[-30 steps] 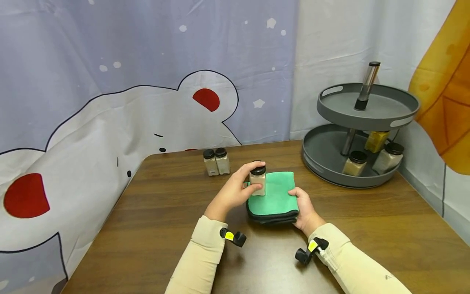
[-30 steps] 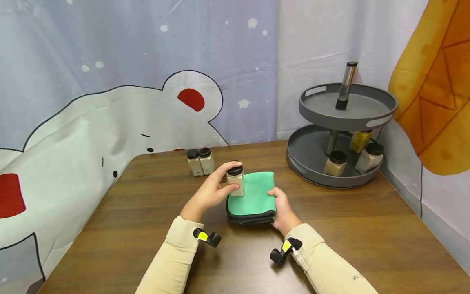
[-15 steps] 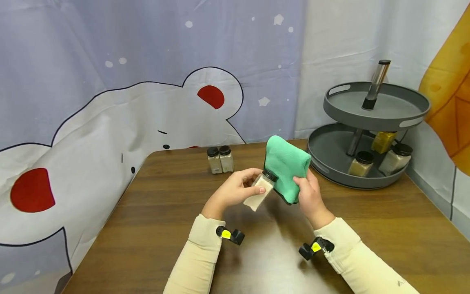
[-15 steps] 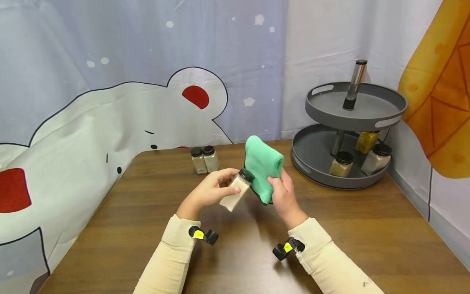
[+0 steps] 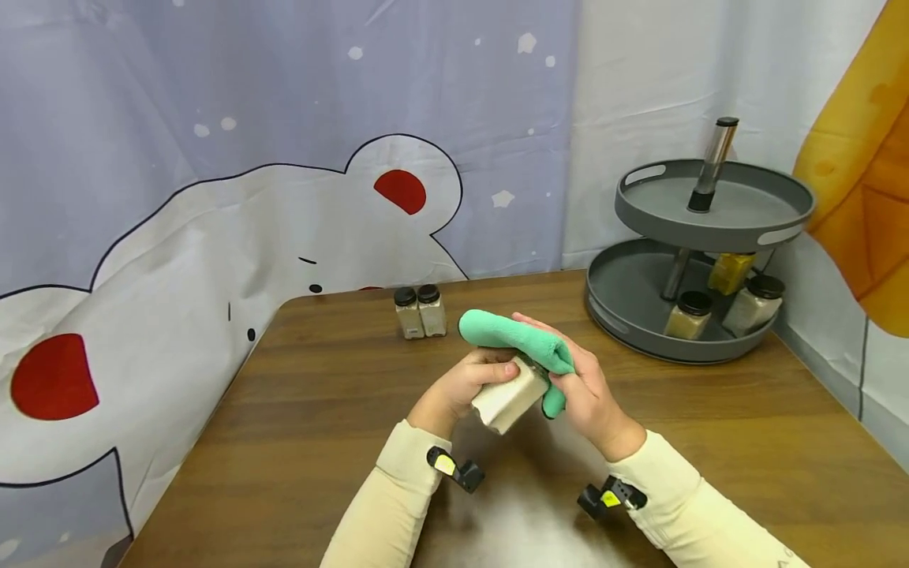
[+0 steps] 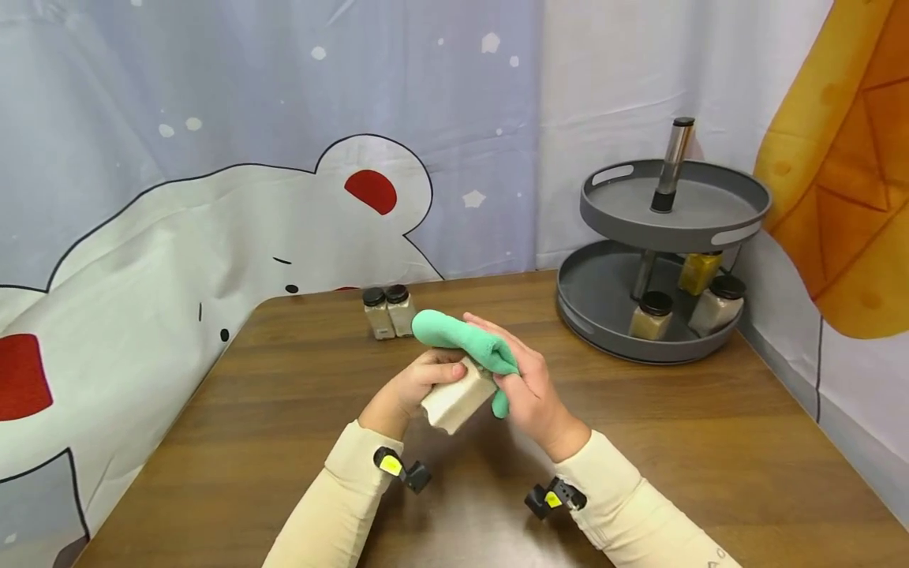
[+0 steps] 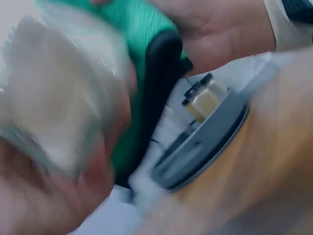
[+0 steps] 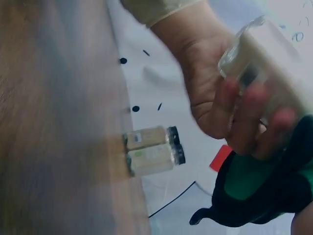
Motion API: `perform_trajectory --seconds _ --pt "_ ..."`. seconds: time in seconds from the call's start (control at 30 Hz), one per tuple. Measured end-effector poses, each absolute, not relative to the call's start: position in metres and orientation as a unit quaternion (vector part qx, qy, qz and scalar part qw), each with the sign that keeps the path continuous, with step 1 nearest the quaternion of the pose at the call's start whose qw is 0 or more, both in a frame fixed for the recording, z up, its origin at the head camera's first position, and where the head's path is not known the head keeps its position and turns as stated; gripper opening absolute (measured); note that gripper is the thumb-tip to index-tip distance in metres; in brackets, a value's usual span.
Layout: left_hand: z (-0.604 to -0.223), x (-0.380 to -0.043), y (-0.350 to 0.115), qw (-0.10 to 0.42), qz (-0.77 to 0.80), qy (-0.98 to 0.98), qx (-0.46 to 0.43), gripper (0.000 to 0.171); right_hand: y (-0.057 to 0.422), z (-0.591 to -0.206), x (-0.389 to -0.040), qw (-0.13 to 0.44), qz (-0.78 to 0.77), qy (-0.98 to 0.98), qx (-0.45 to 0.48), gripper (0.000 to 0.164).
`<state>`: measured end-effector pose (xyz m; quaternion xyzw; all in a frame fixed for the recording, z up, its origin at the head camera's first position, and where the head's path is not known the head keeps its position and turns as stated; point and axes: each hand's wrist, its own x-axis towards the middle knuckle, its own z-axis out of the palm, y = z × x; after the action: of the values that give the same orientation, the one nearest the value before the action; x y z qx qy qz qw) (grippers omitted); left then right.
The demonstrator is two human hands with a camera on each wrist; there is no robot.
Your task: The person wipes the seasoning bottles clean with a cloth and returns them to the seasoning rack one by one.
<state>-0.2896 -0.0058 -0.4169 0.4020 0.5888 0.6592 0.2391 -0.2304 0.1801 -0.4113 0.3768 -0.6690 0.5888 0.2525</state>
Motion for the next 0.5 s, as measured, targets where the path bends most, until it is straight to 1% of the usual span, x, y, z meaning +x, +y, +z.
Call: perform_trajectory --seconds 0.07,0.13,0.17,0.23,0.3,0.37,0.43,0.5 --pt "-0.407 -0.282 -0.003 0.112 0.556 0.714 0.410 0.033 0.183 -0.416 -0.230 0.234 0.618 -0.682 0.315 0.061" --pt "-0.396 -0.272 0.001 -0.031 0.390 0.830 0.397 0.032 0.186 -0.420 -0.229 0.203 0.661 -0.677 0.251 0.051" --pt "-0.392 -0.267 0.003 -0.092 0.306 0.868 0.381 0.032 0.187 -0.421 -0.229 0.181 0.692 -0.662 0.225 0.047" --pt "-0.387 -0.260 0.007 -0.179 0.182 0.903 0.346 0.038 0.190 -0.424 -0.228 0.140 0.755 -0.615 0.178 0.039" --pt "-0.386 -0.259 0.007 -0.226 0.141 0.909 0.319 0.043 0.195 -0.425 -0.227 0.088 0.813 -0.557 0.142 0.036" --pt "-0.386 -0.263 0.003 -0.244 0.153 0.912 0.291 0.049 0.208 -0.426 -0.222 0.024 0.853 -0.511 0.103 0.032" --pt "-0.385 -0.269 -0.004 -0.242 0.194 0.914 0.263 0.051 0.228 -0.426 -0.215 -0.024 0.874 -0.482 0.055 0.027" --pt "-0.384 -0.275 -0.011 -0.226 0.248 0.911 0.241 0.051 0.254 -0.424 -0.207 -0.043 0.883 -0.466 0.021 0.025"
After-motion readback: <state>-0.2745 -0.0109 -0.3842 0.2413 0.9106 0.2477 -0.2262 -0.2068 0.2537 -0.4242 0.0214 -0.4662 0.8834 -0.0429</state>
